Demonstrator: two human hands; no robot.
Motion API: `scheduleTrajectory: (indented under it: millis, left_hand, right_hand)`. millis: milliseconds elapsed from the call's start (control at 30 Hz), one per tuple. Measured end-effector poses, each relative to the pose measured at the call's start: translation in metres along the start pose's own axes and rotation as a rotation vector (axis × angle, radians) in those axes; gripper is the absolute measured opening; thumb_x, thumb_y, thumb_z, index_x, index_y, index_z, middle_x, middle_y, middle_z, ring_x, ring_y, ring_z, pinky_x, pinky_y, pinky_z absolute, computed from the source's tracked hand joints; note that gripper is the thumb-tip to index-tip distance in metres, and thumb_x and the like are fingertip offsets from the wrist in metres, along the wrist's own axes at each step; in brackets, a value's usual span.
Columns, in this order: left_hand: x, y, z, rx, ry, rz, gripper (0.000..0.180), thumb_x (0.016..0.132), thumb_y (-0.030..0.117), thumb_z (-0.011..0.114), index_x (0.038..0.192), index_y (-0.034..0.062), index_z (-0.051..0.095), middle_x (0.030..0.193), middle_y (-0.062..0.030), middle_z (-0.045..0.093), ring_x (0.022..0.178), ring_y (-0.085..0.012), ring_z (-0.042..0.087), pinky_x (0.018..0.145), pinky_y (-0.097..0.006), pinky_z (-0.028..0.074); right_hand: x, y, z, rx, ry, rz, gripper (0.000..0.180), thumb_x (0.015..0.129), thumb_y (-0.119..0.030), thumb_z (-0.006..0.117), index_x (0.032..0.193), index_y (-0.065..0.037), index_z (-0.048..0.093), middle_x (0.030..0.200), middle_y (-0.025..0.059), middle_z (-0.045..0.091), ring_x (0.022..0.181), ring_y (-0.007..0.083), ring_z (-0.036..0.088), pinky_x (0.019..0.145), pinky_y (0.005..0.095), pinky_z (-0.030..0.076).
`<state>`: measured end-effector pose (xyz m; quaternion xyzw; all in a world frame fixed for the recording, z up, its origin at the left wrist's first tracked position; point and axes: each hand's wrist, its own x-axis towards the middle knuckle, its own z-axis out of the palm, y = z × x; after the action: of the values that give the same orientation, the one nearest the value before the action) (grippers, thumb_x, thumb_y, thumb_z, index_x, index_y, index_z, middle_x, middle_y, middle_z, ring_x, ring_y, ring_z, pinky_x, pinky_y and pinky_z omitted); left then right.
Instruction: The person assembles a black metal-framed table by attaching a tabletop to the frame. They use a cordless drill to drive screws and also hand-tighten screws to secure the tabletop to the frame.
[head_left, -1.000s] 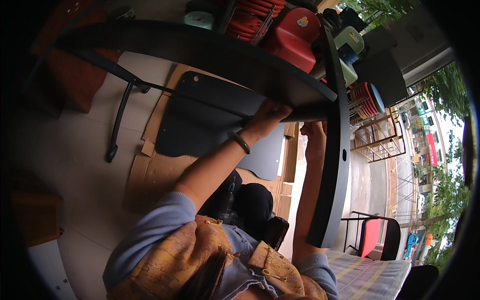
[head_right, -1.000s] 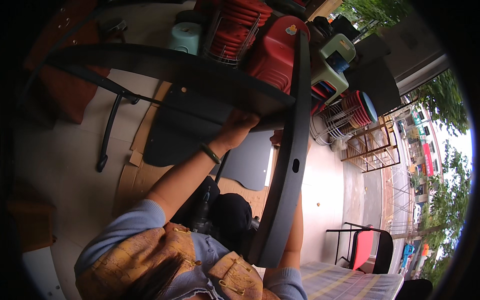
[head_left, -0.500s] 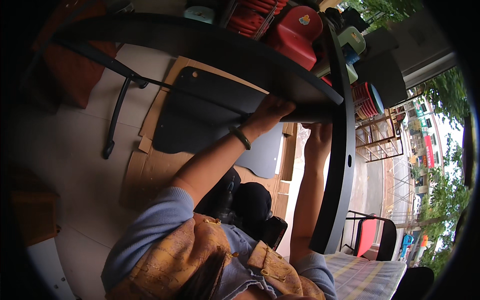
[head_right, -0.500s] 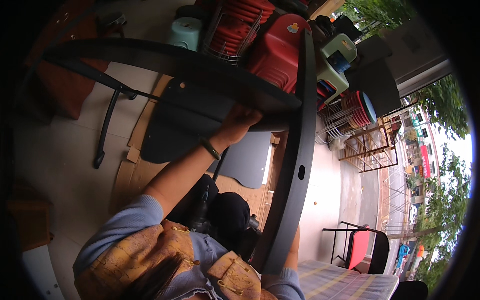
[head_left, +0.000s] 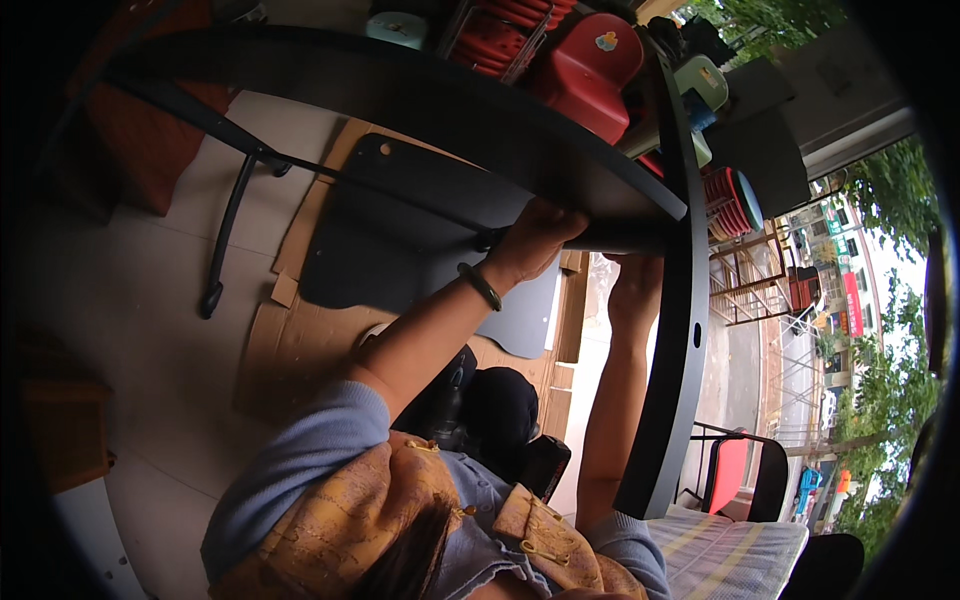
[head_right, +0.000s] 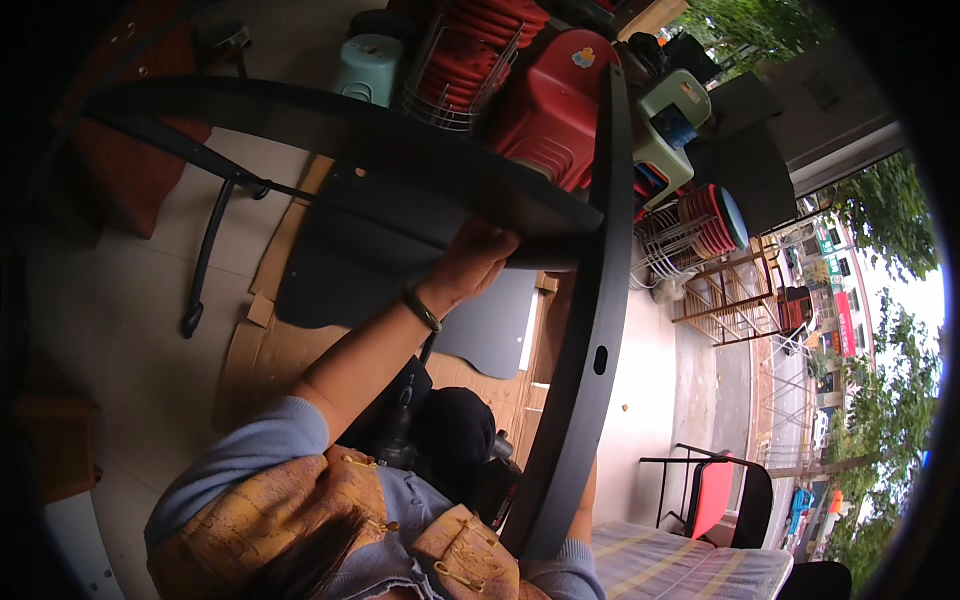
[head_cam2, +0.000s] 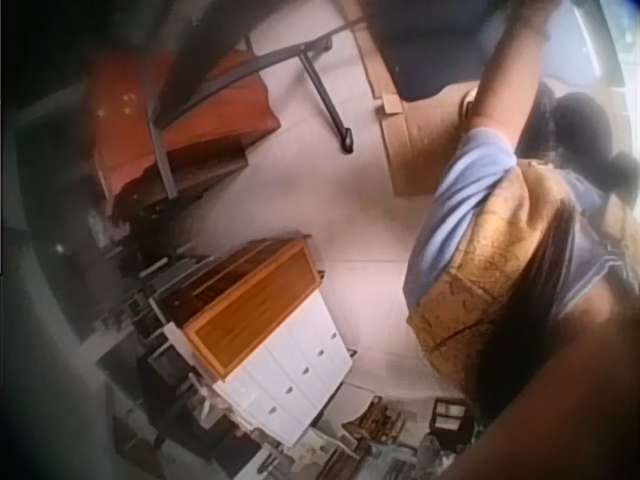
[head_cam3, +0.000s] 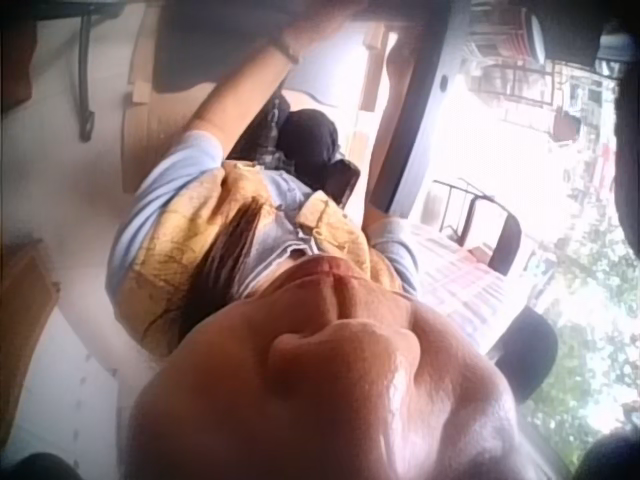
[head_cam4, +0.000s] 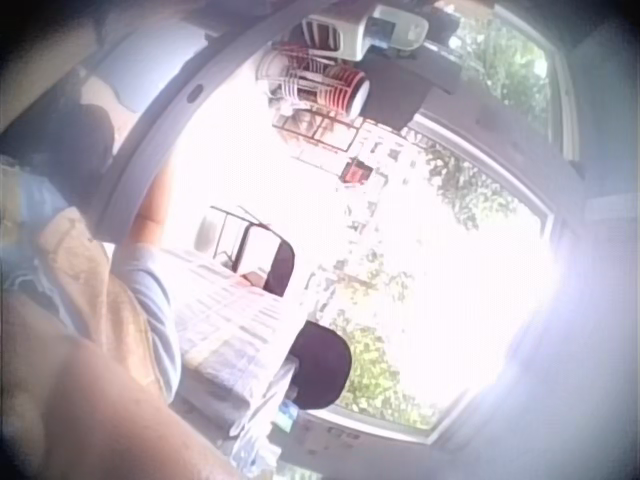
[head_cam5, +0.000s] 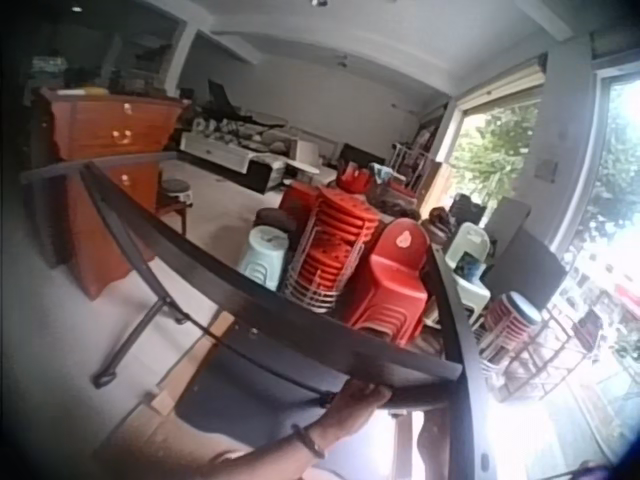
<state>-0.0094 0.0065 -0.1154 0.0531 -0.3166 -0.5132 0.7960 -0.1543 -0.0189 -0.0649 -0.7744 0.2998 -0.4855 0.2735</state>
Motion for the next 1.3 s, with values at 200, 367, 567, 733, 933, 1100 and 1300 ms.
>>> scheduleTrajectory:
  millis: [200,367,567,733,933,1100,1300]
  left_hand:
    - [-0.005,-0.005,-0.004,0.022,0.023,0.014,0.042,0.083,0.007,0.066,0.121,0.0069,0.048,0.114,0.0006,0.051,0.109,-0.0099,0.046,0.097,-0.03,0.037]
    - [-0.002,-0.007,-0.003,-0.033,-0.004,0.08,0.045,0.083,0.004,0.068,0.123,0.0117,0.049,0.111,0.0041,0.053,0.101,-0.0063,0.048,0.096,-0.026,0.036]
    - [0.002,-0.01,-0.001,0.06,0.051,0.083,0.044,0.081,0.019,0.072,0.115,0.0027,0.05,0.104,-0.0004,0.055,0.099,-0.01,0.05,0.092,-0.03,0.041]
    - [0.005,-0.011,-0.005,0.055,0.046,0.088,0.042,0.081,0.02,0.073,0.113,0.0024,0.052,0.103,-0.0005,0.056,0.099,-0.0092,0.05,0.091,-0.029,0.041]
    - [0.003,-0.007,0.002,0.015,0.051,0.096,0.038,0.081,0.018,0.073,0.11,0.0031,0.053,0.097,0.0011,0.056,0.093,-0.008,0.052,0.087,-0.028,0.043]
    - [0.001,-0.009,-0.004,0.041,0.054,0.065,0.033,0.083,0.011,0.069,0.111,0.0043,0.053,0.098,0.0018,0.055,0.093,-0.0079,0.05,0.087,-0.027,0.043]
    - [0.002,-0.012,-0.013,0.016,-0.012,0.012,0.058,0.081,0.003,0.068,0.132,0.0117,0.042,0.122,0.0022,0.049,0.115,-0.009,0.043,0.103,-0.028,0.032]
  right_hand:
    - [0.002,0.002,0.002,-0.021,0.015,-0.002,0.019,0.096,-0.005,0.043,0.113,0.002,0.05,0.091,0.0089,0.062,0.082,0.015,0.062,0.073,0.0281,0.052]
    - [0.005,-0.009,0.006,0.072,0.007,0.071,0.017,0.095,-0.003,0.042,0.108,0.001,0.051,0.089,0.0086,0.062,0.079,0.0149,0.062,0.072,0.0294,0.051]
    - [0.015,0.011,-0.008,0.234,-0.091,0.144,0.015,0.096,-0.006,0.041,0.106,0.0,0.052,0.085,0.0084,0.062,0.076,0.0154,0.061,0.075,0.0305,0.048]
    - [0.009,-0.006,0.007,0.303,-0.002,0.103,0.013,0.094,-0.002,0.043,0.104,0.0,0.051,0.083,0.008,0.061,0.074,0.0144,0.06,0.07,0.0282,0.049]
    - [0.004,-0.003,0.015,0.101,0.129,-0.022,0.012,0.093,0.001,0.046,0.103,0.0,0.052,0.085,0.0078,0.061,0.073,0.0142,0.059,0.067,0.026,0.05]
    - [0.014,-0.031,0.012,0.706,0.261,0.473,0.014,0.091,0.003,0.047,0.103,0.0,0.053,0.087,0.0065,0.06,0.073,0.0129,0.057,0.068,0.0264,0.049]
    - [0.007,0.005,0.008,0.095,0.1,-0.019,0.02,0.091,0.002,0.047,0.11,0.0,0.053,0.095,0.0088,0.061,0.087,0.0146,0.058,0.074,0.0282,0.049]
